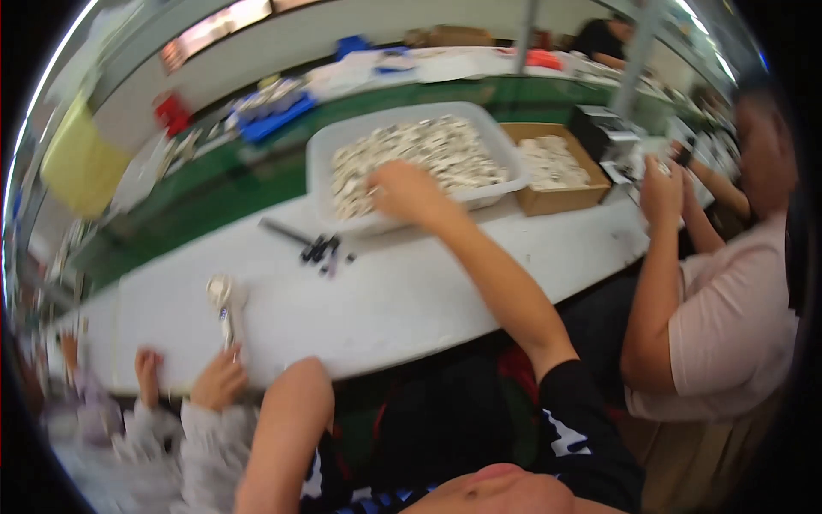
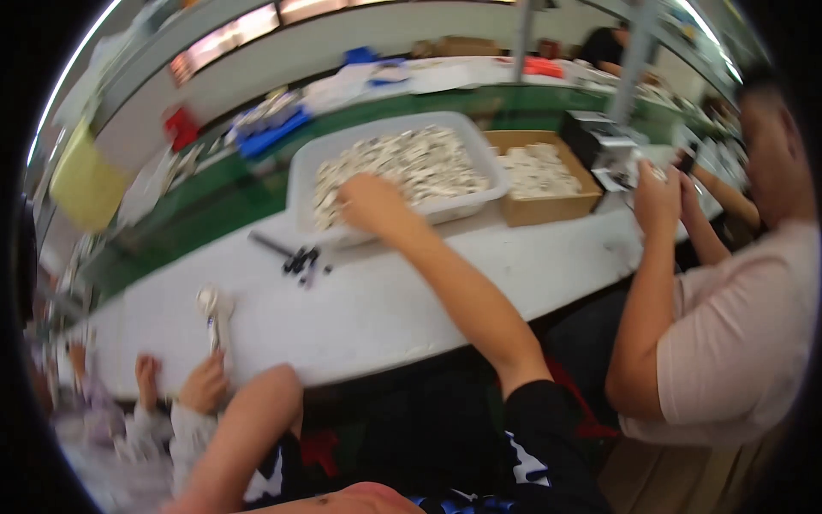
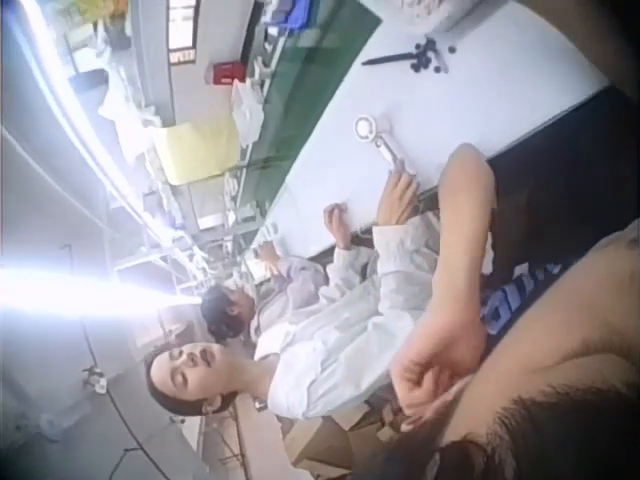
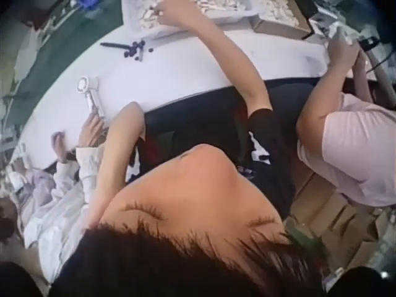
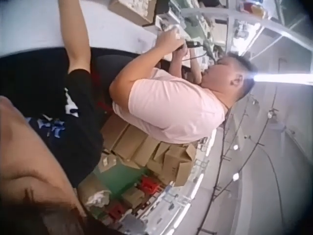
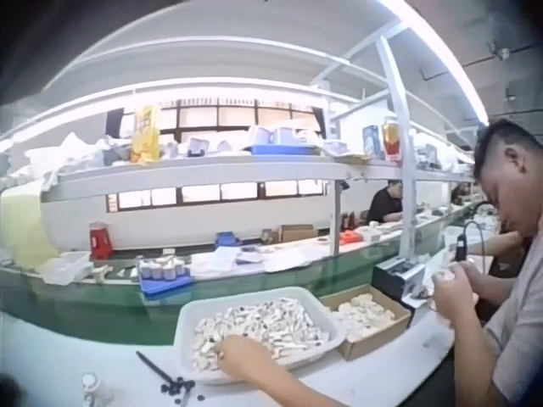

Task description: The person assembles small handheld electronic devices by hand, joining plastic casings and internal electronic components on an assembly line.

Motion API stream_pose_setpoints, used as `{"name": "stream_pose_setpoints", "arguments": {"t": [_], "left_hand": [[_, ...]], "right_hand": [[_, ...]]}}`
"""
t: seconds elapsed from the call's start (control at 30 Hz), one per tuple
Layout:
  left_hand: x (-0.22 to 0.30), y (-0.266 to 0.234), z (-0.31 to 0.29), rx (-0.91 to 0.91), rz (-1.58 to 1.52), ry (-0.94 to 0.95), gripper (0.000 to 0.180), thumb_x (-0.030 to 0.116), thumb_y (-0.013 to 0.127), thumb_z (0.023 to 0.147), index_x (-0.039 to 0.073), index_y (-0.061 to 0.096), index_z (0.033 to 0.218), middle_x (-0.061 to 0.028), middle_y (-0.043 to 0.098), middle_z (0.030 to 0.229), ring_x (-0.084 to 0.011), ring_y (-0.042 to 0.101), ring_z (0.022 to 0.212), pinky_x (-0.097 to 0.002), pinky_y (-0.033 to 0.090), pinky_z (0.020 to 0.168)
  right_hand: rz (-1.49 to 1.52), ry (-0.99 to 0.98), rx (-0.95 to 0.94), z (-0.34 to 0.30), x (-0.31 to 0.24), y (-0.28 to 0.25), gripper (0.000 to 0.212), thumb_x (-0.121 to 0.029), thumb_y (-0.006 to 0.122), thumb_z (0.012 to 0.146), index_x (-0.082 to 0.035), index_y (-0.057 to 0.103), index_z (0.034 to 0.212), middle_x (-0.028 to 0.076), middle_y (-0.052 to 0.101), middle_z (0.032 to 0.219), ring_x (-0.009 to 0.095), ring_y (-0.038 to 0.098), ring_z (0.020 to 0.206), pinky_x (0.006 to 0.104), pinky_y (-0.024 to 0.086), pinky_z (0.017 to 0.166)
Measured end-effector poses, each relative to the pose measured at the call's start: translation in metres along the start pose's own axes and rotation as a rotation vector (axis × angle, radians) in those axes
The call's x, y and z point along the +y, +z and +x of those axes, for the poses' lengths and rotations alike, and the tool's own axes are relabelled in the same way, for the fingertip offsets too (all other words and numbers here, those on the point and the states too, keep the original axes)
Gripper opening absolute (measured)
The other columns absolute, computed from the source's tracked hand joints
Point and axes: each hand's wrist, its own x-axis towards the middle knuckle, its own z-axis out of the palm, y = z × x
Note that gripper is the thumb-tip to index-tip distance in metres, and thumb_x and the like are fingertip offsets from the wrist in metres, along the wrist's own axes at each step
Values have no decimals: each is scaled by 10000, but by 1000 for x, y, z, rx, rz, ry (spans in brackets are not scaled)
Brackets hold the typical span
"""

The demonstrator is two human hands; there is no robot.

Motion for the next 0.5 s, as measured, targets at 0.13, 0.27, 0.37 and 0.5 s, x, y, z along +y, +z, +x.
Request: {"name": "stream_pose_setpoints", "arguments": {"t": [0.13, 0.27, 0.37, 0.5], "left_hand": [[-36, 2, -32, 108, -148, -7, 291, 302, 478, 899, 112, 448, 681, -4, 370, 594, -156, 402, 560, -334, 347, 603], [-52, 0, -74, 193, -137, -118, 264, 283, 487, 891, 101, 459, 703, -11, 379, 603, -158, 407, 569, -334, 351, 613], [-50, -7, -87, 195, -59, -201, 243, 269, 494, 886, 94, 467, 719, -16, 387, 609, -159, 411, 576, -334, 354, 621], [-46, -16, -91, 156, 47, -207, 217, 250, 502, 878, 84, 477, 740, -22, 396, 618, -161, 416, 584, -335, 358, 632]], "right_hand": [[-186, -25, -236, 43, -5, 48, 235, -194, 633, 734, -117, 743, 927, 133, 712, 919, 324, 683, 896, 448, 550, 756], [-119, -67, -224, 50, 0, 47, 203, -195, 644, 729, -100, 745, 877, 150, 708, 906, 329, 689, 862, 458, 551, 724], [-114, -43, -251, 52, -2, 35, 207, -182, 641, 728, -93, 746, 883, 142, 708, 909, 329, 690, 858, 452, 552, 715], [-111, -71, -281, 57, 2, 37, 228, -171, 652, 719, -76, 746, 905, 149, 704, 914, 320, 691, 853, 435, 554, 703]]}}
